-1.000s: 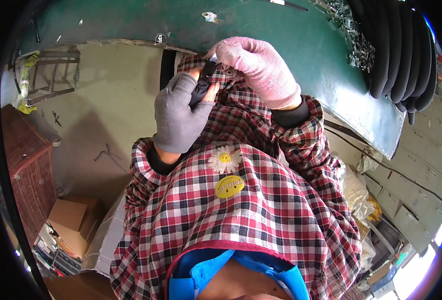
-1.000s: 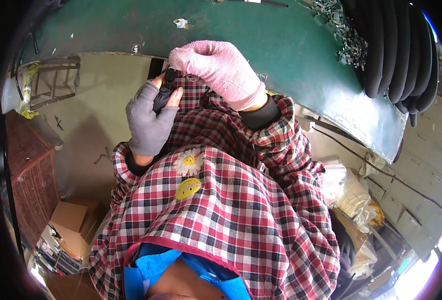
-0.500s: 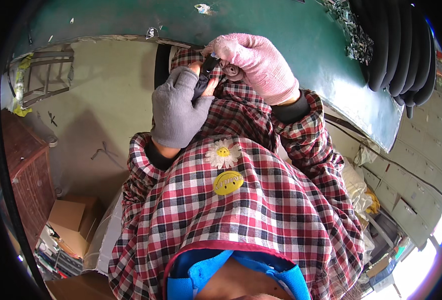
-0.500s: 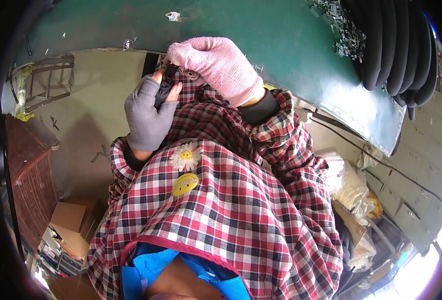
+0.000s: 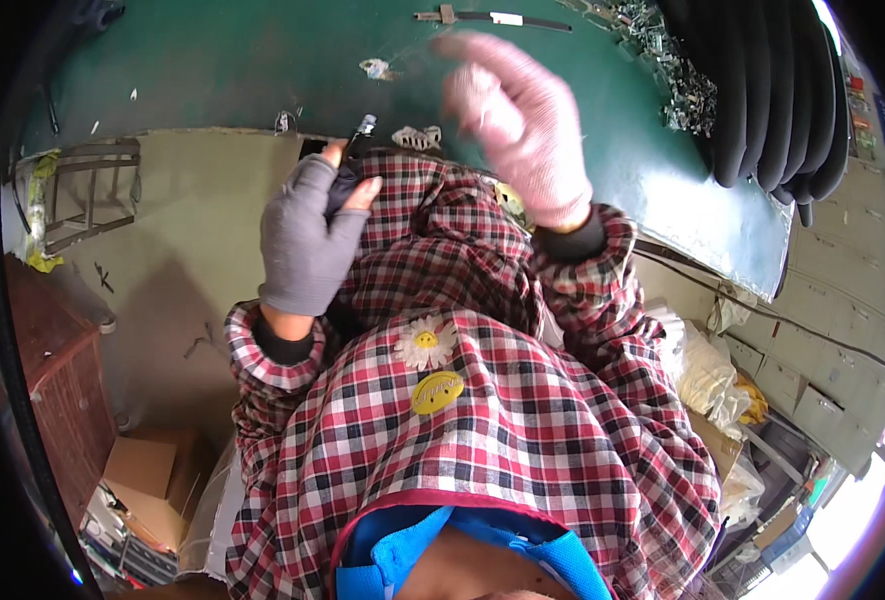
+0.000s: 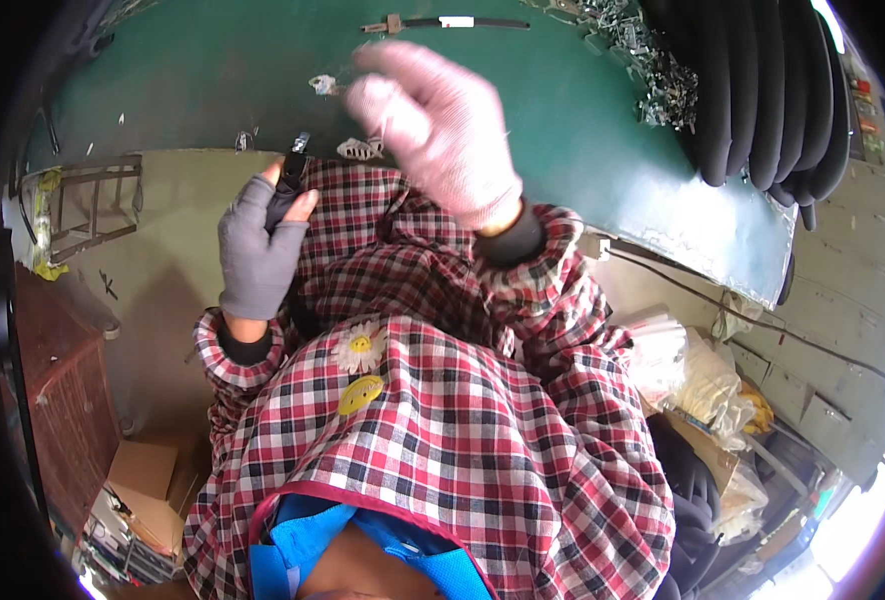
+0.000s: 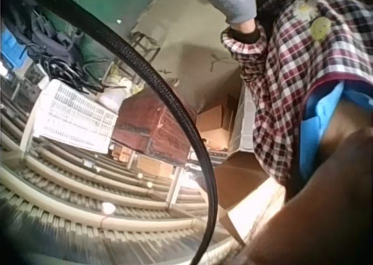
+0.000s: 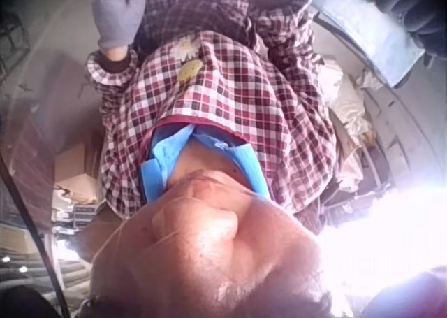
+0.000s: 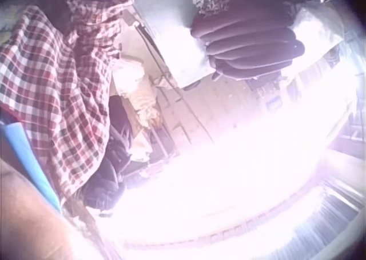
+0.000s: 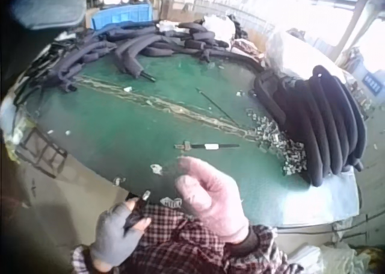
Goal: The person repeatedly picks up black rubber tubes and small metal clips from a green workbench, inserts the clips into the tube ends, and places the assembled units back on the table. The process is repeated for multiple items in a consistent sequence.
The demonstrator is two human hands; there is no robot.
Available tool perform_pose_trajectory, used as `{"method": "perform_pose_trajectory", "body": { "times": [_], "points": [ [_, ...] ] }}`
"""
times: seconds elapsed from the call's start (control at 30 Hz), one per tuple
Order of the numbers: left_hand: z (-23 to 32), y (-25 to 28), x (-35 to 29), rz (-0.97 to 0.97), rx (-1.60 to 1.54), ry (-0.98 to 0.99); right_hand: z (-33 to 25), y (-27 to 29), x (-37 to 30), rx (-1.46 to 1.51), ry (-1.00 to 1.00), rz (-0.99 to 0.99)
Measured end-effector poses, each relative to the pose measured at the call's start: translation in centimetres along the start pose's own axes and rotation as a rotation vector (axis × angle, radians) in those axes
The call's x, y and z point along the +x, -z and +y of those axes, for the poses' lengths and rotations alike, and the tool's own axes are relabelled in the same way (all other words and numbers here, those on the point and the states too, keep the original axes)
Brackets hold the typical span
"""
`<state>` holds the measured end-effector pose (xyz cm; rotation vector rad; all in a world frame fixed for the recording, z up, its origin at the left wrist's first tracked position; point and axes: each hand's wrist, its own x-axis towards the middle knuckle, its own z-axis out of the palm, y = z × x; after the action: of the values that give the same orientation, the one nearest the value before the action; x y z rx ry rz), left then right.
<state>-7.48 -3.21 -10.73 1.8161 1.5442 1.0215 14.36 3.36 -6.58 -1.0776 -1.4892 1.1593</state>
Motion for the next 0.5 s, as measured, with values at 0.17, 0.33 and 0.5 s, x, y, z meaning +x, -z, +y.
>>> {"method": "perform_pose_trajectory", "body": {
  "times": [0.17, 0.33, 0.5],
  "points": [
    [0.0, 0.4, 1.2, -0.031, -0.058, 0.079, 1.6, 4.0, 7.3, -1.12, 0.327, 0.02],
    [-0.6, 0.9, -0.1, -0.047, 0.044, 0.102, 1.9, 4.6, 5.2, -1.126, 0.277, -0.238],
    [0.1, 0.5, 0.2, -0.031, 0.211, -0.004, 1.7, 3.5, 2.0, -1.1, 0.299, -0.194]
  ]
}}
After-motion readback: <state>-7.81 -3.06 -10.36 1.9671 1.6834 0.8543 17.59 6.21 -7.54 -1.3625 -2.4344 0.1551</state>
